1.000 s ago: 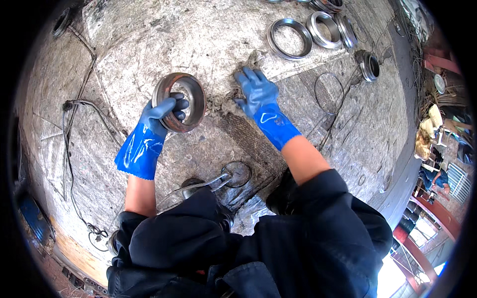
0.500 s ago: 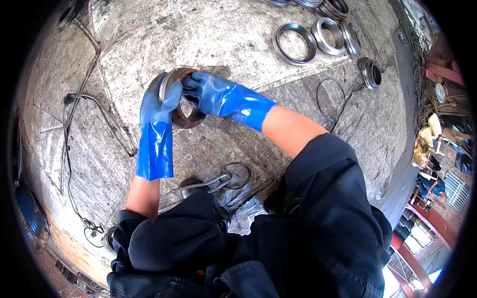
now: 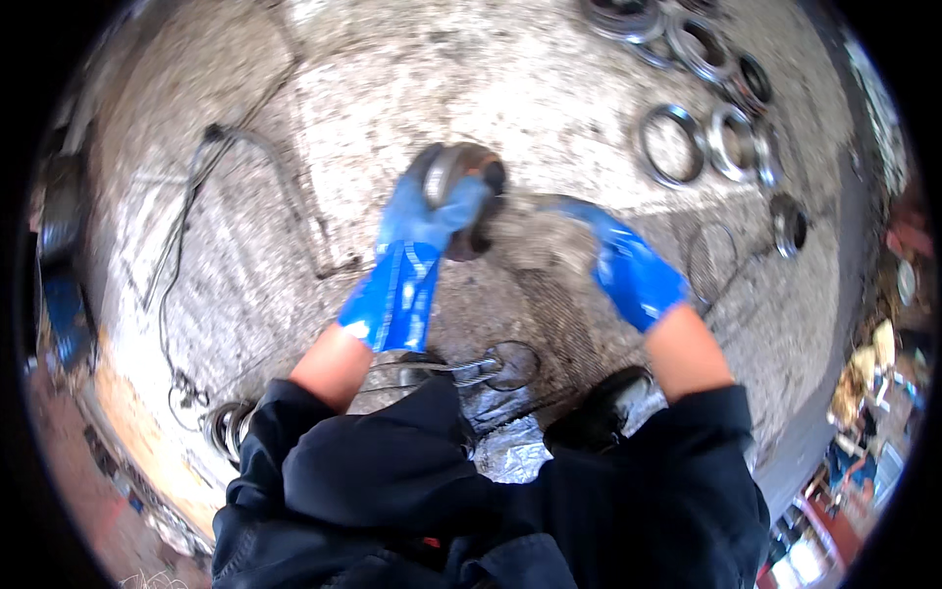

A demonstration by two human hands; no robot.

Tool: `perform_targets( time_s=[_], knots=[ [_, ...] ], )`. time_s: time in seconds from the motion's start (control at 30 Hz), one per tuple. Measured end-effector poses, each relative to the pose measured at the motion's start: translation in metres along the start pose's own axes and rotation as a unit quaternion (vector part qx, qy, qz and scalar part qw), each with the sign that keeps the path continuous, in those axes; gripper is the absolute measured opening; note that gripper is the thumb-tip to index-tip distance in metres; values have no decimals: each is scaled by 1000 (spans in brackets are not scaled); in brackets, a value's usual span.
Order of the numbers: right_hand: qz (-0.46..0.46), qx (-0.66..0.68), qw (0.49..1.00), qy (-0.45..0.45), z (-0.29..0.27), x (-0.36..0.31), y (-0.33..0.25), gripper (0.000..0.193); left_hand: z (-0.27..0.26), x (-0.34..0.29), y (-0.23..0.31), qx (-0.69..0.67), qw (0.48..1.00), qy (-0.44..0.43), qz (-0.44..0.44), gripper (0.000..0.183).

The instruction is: The person cleans a stack of metal rings with a cloth and wipes the grime off each ring before placing them onto a metal rod one at a time.

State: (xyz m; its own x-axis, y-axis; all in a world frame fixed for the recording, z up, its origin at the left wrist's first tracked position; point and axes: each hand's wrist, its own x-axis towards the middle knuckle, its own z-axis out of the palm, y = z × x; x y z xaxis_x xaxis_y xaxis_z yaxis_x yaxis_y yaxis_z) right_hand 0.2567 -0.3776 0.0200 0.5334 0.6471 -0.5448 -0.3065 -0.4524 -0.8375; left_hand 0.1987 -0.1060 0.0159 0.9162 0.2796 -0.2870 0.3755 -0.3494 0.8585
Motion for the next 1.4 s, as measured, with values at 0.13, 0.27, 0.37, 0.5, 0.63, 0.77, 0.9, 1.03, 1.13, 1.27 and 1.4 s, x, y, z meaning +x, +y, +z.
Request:
perform_targets(
  time_s=[0.13, 0.27, 0.37, 0.5, 0.63, 0.77, 0.9, 1.03, 1.13, 1.27, 1.4],
  knots=[
    [176, -490, 820, 236, -45, 1, 5, 93, -24, -12, 42, -35, 988, -71, -136, 85],
    [166, 98, 970, 151, -29, 23, -6, 61, 1, -9, 25, 53, 994, -92, -40, 80],
    [170, 268, 940, 122, 66, 53, -31, 76, -10, -14, 11, 77, 976, -178, 98, 82],
    [114, 342, 918, 166, 75, 35, -47, 69, -71, -19, -16, 128, 977, -124, 115, 57],
    [48, 356, 924, 133, 52, 34, -6, 67, -170, 6, -83, 540, 841, -24, -15, 45],
    [55, 357, 922, 138, 69, 47, -19, 59, -233, 7, -148, 663, 720, 22, 203, 47],
    [93, 349, 912, 195, 86, 51, -35, 49, -215, 18, -148, 651, 693, -21, 309, 39],
    [98, 360, 909, 188, 93, 48, -40, 50, -215, 23, -149, 675, 670, -54, 305, 33],
    [87, 338, 914, 205, 88, 41, -39, 53, -233, 33, -114, 617, 747, -13, 246, 26],
    [77, 285, 937, 187, 97, 41, -24, 51, -301, 55, -84, 374, 898, 29, 232, 20],
    [85, 252, 945, 190, 116, 44, -44, 51, -277, 70, -75, 526, 809, 56, 257, 23]
  ],
)
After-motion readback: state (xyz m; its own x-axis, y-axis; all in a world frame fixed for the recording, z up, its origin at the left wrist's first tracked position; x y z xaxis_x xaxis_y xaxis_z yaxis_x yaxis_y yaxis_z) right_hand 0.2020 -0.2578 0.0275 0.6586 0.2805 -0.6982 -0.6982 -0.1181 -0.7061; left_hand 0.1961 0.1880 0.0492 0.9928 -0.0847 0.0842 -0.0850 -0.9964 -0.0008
